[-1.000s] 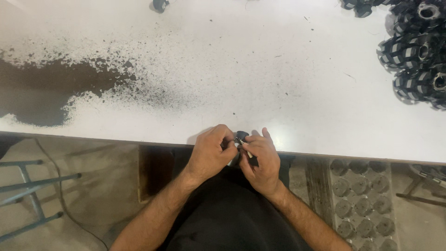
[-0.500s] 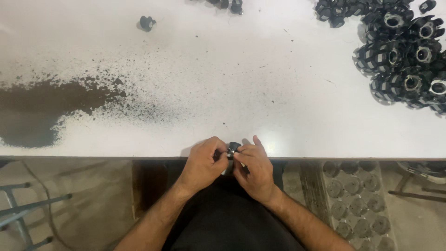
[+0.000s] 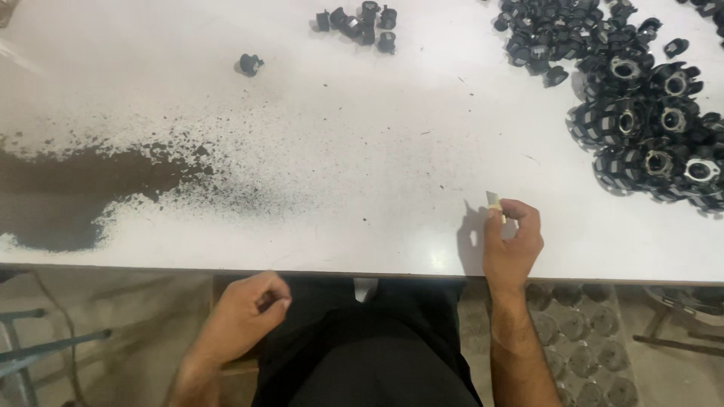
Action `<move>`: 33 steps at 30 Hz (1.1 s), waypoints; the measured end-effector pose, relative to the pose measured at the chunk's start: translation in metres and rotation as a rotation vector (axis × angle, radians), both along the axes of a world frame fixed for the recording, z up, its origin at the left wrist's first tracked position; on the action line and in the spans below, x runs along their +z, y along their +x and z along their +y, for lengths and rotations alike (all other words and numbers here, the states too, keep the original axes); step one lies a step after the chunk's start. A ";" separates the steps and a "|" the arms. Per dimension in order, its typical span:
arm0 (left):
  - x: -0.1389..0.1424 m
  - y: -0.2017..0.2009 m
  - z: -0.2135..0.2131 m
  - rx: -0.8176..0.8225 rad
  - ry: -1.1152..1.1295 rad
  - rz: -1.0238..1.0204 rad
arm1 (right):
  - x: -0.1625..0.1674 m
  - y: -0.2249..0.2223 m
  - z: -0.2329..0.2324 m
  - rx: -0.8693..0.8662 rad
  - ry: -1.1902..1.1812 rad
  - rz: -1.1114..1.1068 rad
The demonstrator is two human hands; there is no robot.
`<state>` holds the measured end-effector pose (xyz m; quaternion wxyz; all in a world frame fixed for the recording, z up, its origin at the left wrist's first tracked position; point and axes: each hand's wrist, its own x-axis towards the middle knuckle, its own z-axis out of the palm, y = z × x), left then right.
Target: The person sits at a workbench assembling omni wheels, pressing small black rollers into the holes around each wheel hub by hand and using a small blade-like tool to help seat them. They work on one wheel at a time, setting finished wheels aside and reaching for new hubs and rollers from piles on the table.
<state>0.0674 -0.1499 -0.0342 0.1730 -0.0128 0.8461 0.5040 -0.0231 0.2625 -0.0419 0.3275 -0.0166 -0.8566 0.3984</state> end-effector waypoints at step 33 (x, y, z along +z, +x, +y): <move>0.087 -0.209 0.074 -0.084 -0.310 0.147 | 0.007 0.006 -0.023 0.184 0.022 -0.154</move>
